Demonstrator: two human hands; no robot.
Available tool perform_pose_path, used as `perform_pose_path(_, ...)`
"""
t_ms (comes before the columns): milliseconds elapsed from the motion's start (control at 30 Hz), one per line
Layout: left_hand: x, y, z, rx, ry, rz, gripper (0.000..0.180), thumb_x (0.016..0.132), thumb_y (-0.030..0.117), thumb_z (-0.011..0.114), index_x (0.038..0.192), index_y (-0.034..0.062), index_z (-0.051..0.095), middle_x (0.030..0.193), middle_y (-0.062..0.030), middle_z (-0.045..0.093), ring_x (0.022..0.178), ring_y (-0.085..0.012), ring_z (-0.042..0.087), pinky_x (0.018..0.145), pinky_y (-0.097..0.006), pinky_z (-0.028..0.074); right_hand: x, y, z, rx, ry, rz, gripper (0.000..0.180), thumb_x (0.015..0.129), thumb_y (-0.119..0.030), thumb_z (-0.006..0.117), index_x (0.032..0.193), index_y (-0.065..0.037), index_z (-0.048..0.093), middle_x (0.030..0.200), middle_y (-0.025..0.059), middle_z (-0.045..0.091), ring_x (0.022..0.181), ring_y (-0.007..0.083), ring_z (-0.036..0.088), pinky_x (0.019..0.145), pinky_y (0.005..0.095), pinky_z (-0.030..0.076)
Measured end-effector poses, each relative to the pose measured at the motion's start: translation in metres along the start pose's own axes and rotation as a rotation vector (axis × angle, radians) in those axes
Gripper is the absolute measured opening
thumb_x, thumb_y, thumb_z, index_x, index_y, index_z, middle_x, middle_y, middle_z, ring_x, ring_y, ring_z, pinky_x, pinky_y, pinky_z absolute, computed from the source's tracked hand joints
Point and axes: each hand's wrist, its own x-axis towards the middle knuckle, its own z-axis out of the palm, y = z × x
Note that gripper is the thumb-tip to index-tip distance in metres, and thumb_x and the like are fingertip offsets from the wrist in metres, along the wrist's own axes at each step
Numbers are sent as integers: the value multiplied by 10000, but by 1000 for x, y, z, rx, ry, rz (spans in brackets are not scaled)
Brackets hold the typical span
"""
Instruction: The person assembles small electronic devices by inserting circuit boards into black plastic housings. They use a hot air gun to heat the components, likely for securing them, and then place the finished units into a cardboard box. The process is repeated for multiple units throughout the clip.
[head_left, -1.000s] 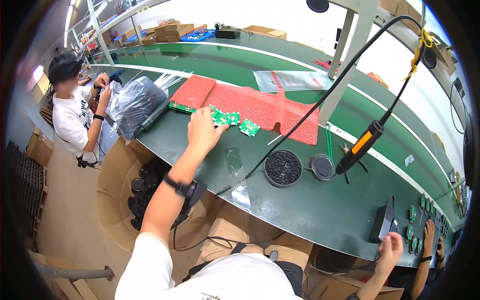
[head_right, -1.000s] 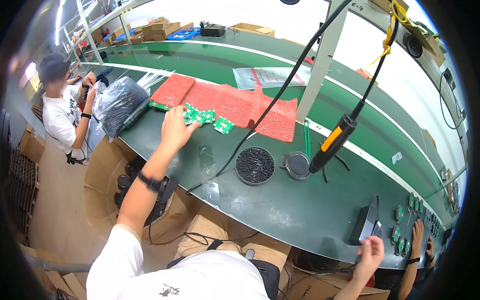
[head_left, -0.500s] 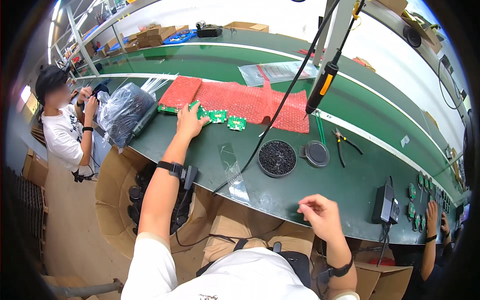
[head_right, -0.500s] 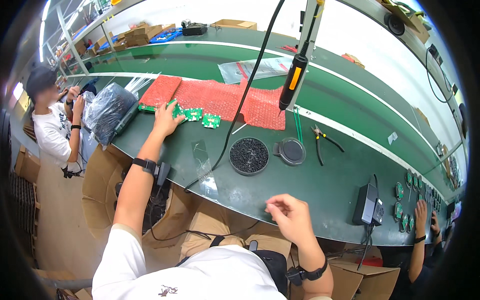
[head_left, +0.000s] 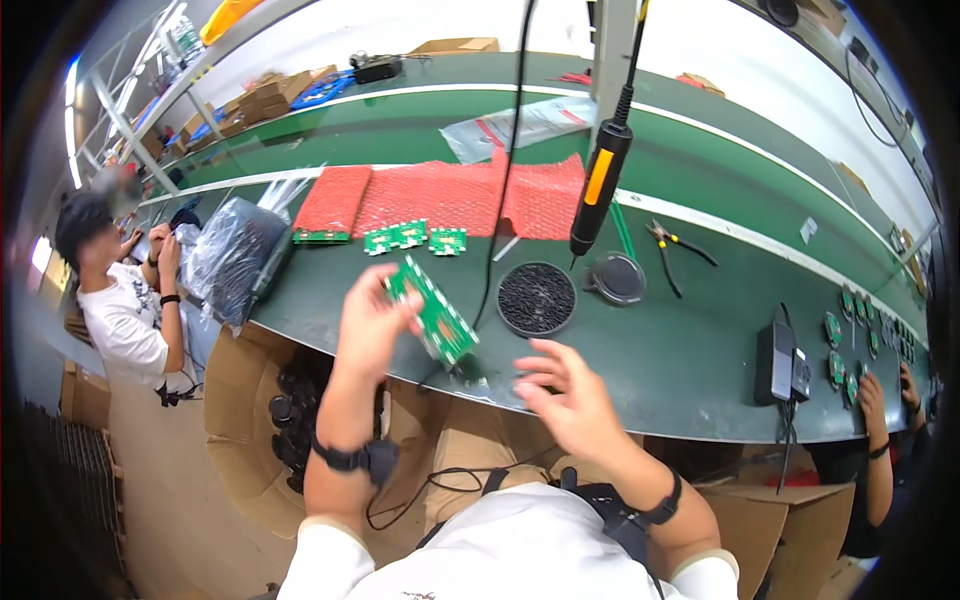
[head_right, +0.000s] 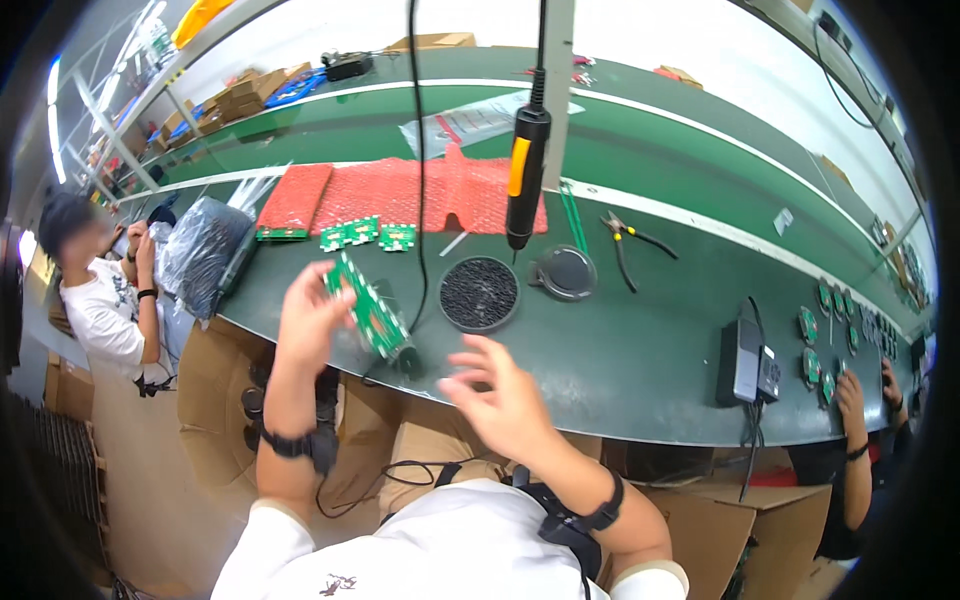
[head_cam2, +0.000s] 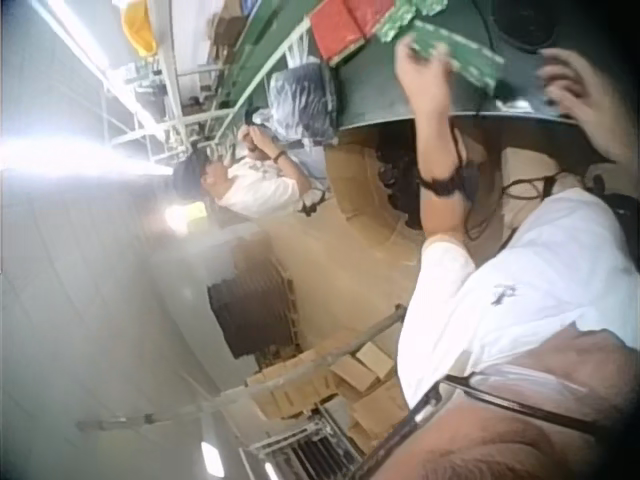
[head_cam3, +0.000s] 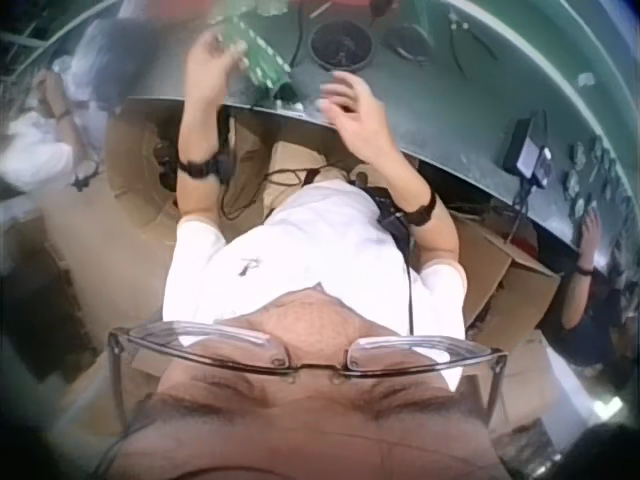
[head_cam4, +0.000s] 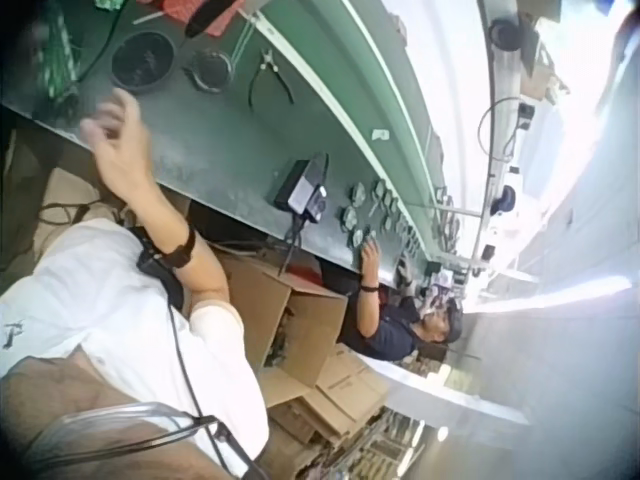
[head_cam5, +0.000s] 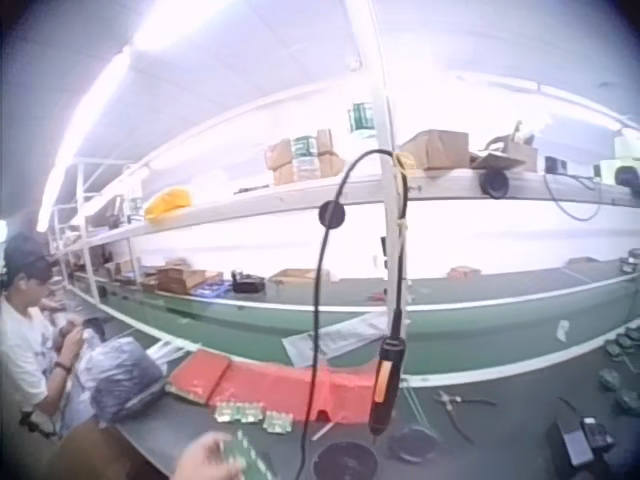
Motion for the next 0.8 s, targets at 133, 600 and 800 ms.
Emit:
perform_pose_path(133,-77,-20,70,-59,-27,-34,305,965,-4,664,1201,27,473,1003,-52,608,808,-103,626,603,-236,554,-2,-10,11,198,-148,260,346,1016,-135,660,1281,28,510,1079,188,729,901,226,757,721,323,631)
perform_pose_path(600,-78,-58,134,196,35,237,254,952,30,687,1153,7,532,977,-105,685,807,-210,724,671,-340,553,-23,4,-33,188,1,302,147,1053,-112,589,1116,20,583,978,152,745,810,204,761,661,282,623)
perform_pose_path(800,13,-59,1,505,185,166,368,907,43,736,1241,18,584,1031,-85,681,877,-222,698,741,-344,550,-15,-10,-122,-84,345,130,197,1026,-235,651,1008,-41,675,846,32,704,655,93,646,513,228,488)
